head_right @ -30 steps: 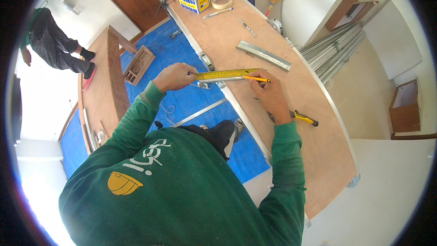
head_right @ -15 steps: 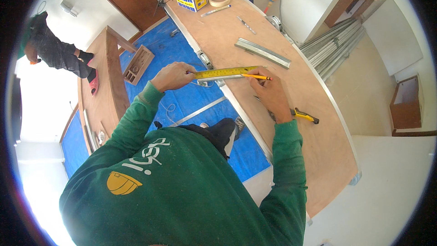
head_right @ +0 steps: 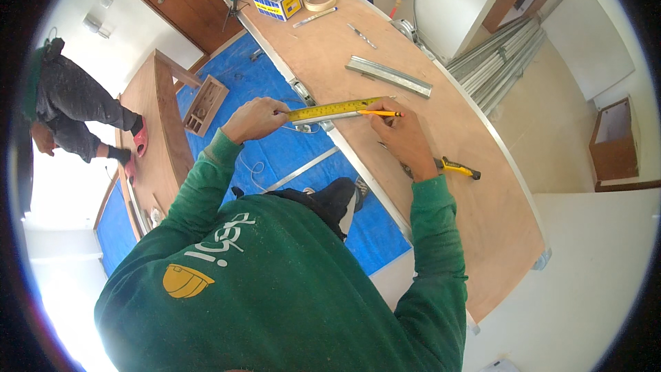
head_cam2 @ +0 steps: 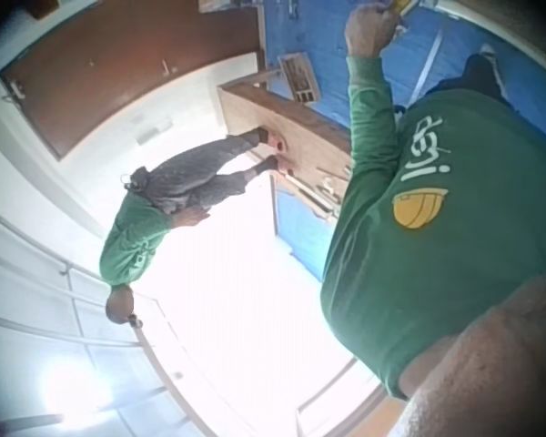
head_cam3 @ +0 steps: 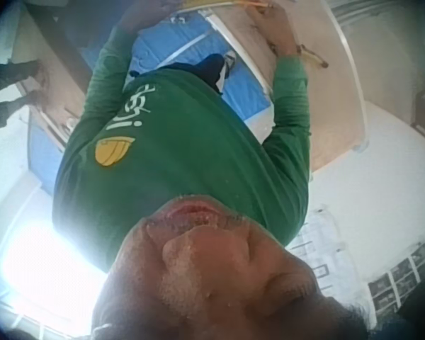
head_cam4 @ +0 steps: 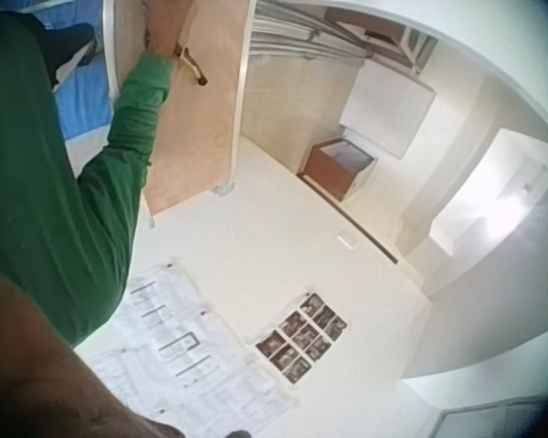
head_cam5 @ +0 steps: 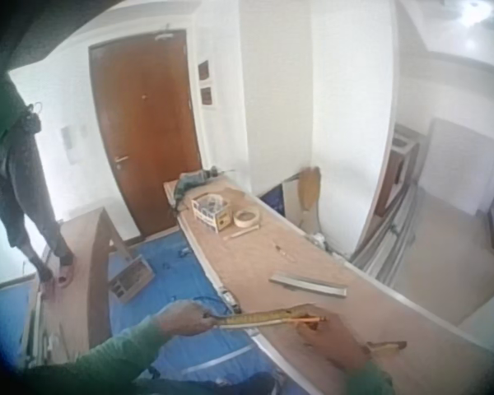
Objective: The person measures a metal profile with a tape measure and marks it with a pencil, then uses tin snips to cut the profile into shorter pieces. The cut pieces are placed on the workbench while the person continues to measure and cut additional sections.
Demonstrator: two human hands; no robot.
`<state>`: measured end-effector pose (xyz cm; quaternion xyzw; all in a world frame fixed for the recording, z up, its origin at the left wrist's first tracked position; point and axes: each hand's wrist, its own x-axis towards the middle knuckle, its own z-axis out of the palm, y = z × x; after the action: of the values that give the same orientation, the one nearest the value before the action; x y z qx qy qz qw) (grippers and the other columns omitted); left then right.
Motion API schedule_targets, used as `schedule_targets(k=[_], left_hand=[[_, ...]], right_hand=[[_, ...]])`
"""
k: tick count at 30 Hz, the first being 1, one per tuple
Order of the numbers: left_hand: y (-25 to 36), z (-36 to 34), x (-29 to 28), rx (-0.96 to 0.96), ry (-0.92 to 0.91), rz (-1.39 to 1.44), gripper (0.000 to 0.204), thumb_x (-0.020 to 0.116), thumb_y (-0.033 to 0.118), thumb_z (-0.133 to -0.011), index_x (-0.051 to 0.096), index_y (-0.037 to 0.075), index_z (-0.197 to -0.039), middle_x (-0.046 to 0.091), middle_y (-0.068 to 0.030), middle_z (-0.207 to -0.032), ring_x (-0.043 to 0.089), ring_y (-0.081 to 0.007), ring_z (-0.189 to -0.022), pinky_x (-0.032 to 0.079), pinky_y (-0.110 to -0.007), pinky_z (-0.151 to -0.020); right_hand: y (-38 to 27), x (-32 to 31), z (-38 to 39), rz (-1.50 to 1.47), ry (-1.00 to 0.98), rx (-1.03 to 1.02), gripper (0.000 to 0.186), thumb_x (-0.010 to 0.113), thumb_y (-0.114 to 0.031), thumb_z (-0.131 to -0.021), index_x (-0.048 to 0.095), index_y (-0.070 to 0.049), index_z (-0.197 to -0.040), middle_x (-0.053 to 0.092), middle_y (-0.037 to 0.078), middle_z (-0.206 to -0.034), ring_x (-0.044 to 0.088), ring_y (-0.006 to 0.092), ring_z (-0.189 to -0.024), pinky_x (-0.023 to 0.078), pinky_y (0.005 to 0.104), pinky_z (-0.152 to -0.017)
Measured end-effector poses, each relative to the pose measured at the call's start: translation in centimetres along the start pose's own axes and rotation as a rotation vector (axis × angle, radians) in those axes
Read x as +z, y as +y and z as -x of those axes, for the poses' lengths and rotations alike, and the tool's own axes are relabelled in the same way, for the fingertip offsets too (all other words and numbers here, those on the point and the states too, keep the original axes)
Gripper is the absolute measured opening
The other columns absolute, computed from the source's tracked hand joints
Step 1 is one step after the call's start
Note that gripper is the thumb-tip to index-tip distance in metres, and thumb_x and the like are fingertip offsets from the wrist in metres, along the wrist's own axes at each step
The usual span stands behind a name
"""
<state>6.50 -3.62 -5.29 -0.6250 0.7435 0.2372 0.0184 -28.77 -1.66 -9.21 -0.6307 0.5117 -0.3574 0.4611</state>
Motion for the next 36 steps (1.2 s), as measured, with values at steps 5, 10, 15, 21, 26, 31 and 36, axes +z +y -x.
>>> schedule_targets(k=[5, 10, 15, 21, 26, 31, 36], left_hand=[[-0.2, 0.0, 0.1, -0.003, 0.002, -0.005, 0.040, 0.061, 0.032, -0.098, 0.090, 0.019, -0.123, 0.085, -0.0207, -0.109, 0.080, -0.0448, -0.102, 0.062, -0.056, -0.099], [-0.1, 0.0, 0.0, 0.023, 0.011, -0.006, 0.039, 0.061, 0.031, -0.099, 0.090, 0.018, -0.121, 0.084, -0.0211, -0.110, 0.080, -0.0463, -0.101, 0.062, -0.057, -0.099], [0.3, 0.3, -0.2, 0.015, 0.009, 0.001, 0.038, 0.060, 0.030, -0.099, 0.090, 0.017, -0.120, 0.084, -0.0215, -0.111, 0.080, -0.0473, -0.100, 0.062, -0.058, -0.098], [-0.1, 0.0, 0.2, 0.017, 0.009, -0.001, 0.040, 0.061, 0.030, -0.098, 0.089, 0.018, -0.122, 0.084, -0.0210, -0.110, 0.080, -0.0468, -0.100, 0.062, -0.057, -0.099], [-0.4, -0.1, 0.3, 0.028, 0.021, -0.013, 0.041, 0.060, 0.031, -0.099, 0.088, 0.014, -0.124, 0.084, -0.0223, -0.109, 0.080, -0.0454, -0.098, 0.063, -0.055, -0.096], [-0.1, 0.1, 0.2, 0.015, 0.028, -0.019, 0.041, 0.060, 0.031, -0.099, 0.088, 0.013, -0.123, 0.083, -0.0226, -0.107, 0.080, -0.0445, -0.098, 0.063, -0.054, -0.095], [0.6, 0.3, -0.2, 0.003, 0.022, -0.022, 0.042, 0.058, 0.032, -0.097, 0.089, 0.017, -0.120, 0.083, -0.0232, -0.111, 0.079, -0.0468, -0.104, 0.061, -0.057, -0.101]], right_hand=[[1.0, 0.3, -0.3, -0.029, 0.015, -0.086, 0.016, 0.074, -0.015, -0.106, 0.079, -0.005, -0.117, 0.061, -0.003, -0.084, 0.048, 0.0056, -0.074, 0.041, 0.0286, -0.064], [1.1, 0.2, -0.3, -0.042, -0.002, -0.043, 0.017, 0.075, -0.015, -0.107, 0.079, -0.004, -0.119, 0.064, -0.003, -0.087, 0.051, 0.0056, -0.076, 0.043, 0.0281, -0.065], [1.2, 0.2, -0.4, -0.041, -0.003, -0.031, 0.018, 0.075, -0.015, -0.107, 0.080, -0.004, -0.120, 0.067, -0.002, -0.090, 0.053, 0.0052, -0.077, 0.044, 0.0279, -0.066], [1.3, 0.2, -0.4, -0.016, 0.008, -0.034, 0.019, 0.075, -0.014, -0.106, 0.080, -0.003, -0.121, 0.069, -0.001, -0.090, 0.053, 0.0059, -0.076, 0.044, 0.0279, -0.066], [1.1, 0.4, -0.4, -0.016, 0.036, -0.101, 0.017, 0.075, -0.015, -0.105, 0.080, -0.003, -0.117, 0.067, -0.001, -0.085, 0.054, 0.0073, -0.074, 0.046, 0.0285, -0.066], [1.2, 0.1, -0.4, 0.036, -0.001, -0.065, 0.018, 0.073, -0.018, -0.106, 0.079, -0.002, -0.113, 0.068, 0.001, -0.083, 0.059, 0.0082, -0.077, 0.048, 0.0298, -0.068], [3.2, -0.5, -1.9, -0.336, 0.338, -0.108, 0.017, 0.068, -0.017, -0.108, 0.075, -0.002, -0.113, 0.076, 0.005, -0.092, 0.068, 0.0118, -0.083, 0.055, 0.0297, -0.074]])
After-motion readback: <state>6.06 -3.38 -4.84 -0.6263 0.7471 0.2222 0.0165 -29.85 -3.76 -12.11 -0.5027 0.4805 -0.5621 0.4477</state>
